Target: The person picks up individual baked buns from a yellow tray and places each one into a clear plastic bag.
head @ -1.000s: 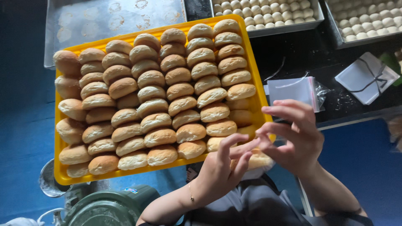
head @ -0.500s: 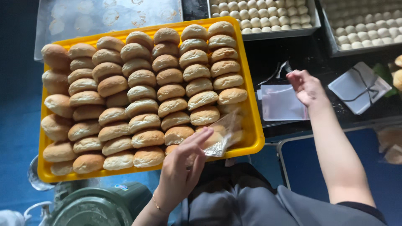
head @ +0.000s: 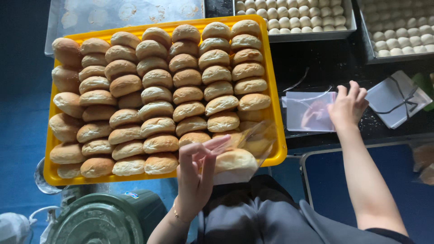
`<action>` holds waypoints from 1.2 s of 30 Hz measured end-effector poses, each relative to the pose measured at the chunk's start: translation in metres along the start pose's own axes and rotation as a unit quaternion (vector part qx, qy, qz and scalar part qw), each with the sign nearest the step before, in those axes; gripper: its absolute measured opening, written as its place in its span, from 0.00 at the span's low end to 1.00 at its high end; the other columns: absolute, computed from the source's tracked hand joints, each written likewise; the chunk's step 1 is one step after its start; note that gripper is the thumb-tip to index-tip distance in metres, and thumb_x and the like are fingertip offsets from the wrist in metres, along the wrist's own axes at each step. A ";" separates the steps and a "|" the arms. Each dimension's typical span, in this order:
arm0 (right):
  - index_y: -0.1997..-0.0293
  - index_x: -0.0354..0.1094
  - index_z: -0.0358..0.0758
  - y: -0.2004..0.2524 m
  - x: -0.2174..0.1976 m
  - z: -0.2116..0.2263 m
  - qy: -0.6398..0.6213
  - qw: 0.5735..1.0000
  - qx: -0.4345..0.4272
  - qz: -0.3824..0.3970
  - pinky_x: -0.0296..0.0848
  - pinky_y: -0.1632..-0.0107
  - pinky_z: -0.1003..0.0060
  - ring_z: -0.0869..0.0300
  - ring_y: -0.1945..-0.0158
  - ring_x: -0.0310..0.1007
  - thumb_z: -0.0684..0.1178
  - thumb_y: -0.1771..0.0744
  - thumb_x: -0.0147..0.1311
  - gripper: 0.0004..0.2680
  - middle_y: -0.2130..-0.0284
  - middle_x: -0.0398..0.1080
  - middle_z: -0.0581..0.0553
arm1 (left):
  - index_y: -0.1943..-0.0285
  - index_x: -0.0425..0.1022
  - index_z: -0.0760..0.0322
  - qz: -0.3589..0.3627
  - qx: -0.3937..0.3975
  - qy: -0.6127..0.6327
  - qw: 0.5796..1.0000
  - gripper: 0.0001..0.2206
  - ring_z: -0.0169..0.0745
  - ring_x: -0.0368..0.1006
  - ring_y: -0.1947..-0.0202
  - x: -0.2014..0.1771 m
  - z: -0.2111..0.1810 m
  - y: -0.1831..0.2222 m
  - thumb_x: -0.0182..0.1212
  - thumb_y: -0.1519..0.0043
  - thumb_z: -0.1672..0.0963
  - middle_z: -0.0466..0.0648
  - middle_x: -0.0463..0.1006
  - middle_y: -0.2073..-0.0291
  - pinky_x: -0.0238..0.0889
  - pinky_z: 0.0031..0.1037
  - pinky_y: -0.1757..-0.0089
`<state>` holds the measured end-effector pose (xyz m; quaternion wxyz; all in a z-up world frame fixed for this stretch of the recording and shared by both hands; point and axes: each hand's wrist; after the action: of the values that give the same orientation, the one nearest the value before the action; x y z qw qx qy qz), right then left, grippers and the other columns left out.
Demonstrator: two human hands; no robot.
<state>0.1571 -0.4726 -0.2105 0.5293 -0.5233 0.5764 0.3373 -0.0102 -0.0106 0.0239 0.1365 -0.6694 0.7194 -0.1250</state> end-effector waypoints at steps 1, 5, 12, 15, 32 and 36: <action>0.49 0.74 0.43 0.005 0.000 -0.005 -0.061 0.991 -0.030 -0.116 0.68 0.54 0.51 0.47 0.46 0.61 0.51 0.38 0.69 0.15 0.45 0.64 0.43 | 0.52 0.57 0.62 -0.024 -0.009 -0.022 0.999 0.05 0.52 0.79 0.51 0.000 0.008 0.002 0.46 0.28 0.57 0.63 0.75 0.53 0.75 0.36 0.55; 0.60 0.82 0.49 0.024 -0.032 -0.008 -0.148 0.984 -0.016 -0.098 0.60 0.49 0.45 0.47 0.42 0.66 0.48 0.28 0.55 0.07 0.45 0.76 0.49 | 0.52 0.57 0.60 -0.030 -0.042 0.049 0.997 0.03 0.59 0.82 0.48 0.009 0.004 -0.008 0.47 0.29 0.59 0.66 0.79 0.53 0.76 0.30 0.58; 0.49 0.71 0.32 0.114 -0.226 0.063 -0.613 0.779 -0.128 0.004 0.79 0.45 0.61 0.50 0.45 0.75 0.55 0.28 0.45 0.15 0.49 0.73 0.35 | 0.54 0.53 0.60 -0.024 -0.047 0.131 0.990 0.06 0.66 0.80 0.47 0.022 0.008 -0.011 0.45 0.28 0.57 0.77 0.77 0.50 0.73 0.43 0.45; 0.54 0.75 0.33 0.148 -0.255 0.088 -0.751 0.627 -0.183 0.092 0.84 0.49 0.67 0.56 0.55 0.83 0.55 0.34 0.57 0.14 0.56 0.79 0.38 | 0.53 0.53 0.61 -0.026 -0.044 0.186 0.981 0.05 0.70 0.77 0.47 0.026 0.009 -0.010 0.45 0.28 0.58 0.81 0.74 0.51 0.74 0.52 0.45; 0.53 0.57 0.41 0.163 -0.266 0.117 -0.792 0.592 -0.126 0.082 0.87 0.64 0.66 0.45 0.56 0.86 0.47 0.28 0.44 0.04 0.57 0.78 0.26 | 0.28 0.54 0.59 0.026 -0.153 0.331 0.931 0.18 0.72 0.65 0.31 0.006 0.025 0.011 0.46 0.27 0.58 0.72 0.67 0.33 0.65 0.45 0.40; 0.51 0.57 0.41 0.158 -0.265 0.113 -0.789 0.593 -0.135 0.086 0.85 0.65 0.69 0.47 0.56 0.86 0.48 0.28 0.44 0.04 0.56 0.78 0.26 | 0.22 0.54 0.64 0.075 -0.182 0.363 0.911 0.27 0.71 0.60 0.27 -0.005 0.040 0.014 0.38 0.34 0.65 0.66 0.63 0.28 0.69 0.39 0.44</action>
<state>0.0055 -0.2648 -0.0058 0.6687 -0.0665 -0.0762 0.7366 -0.0089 -0.0044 -0.0183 -0.2490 -0.5357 0.7776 -0.2154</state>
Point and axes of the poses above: each hand's wrist, its own y-axis away from the middle knuckle, its own x-axis out of the palm, z = x × y
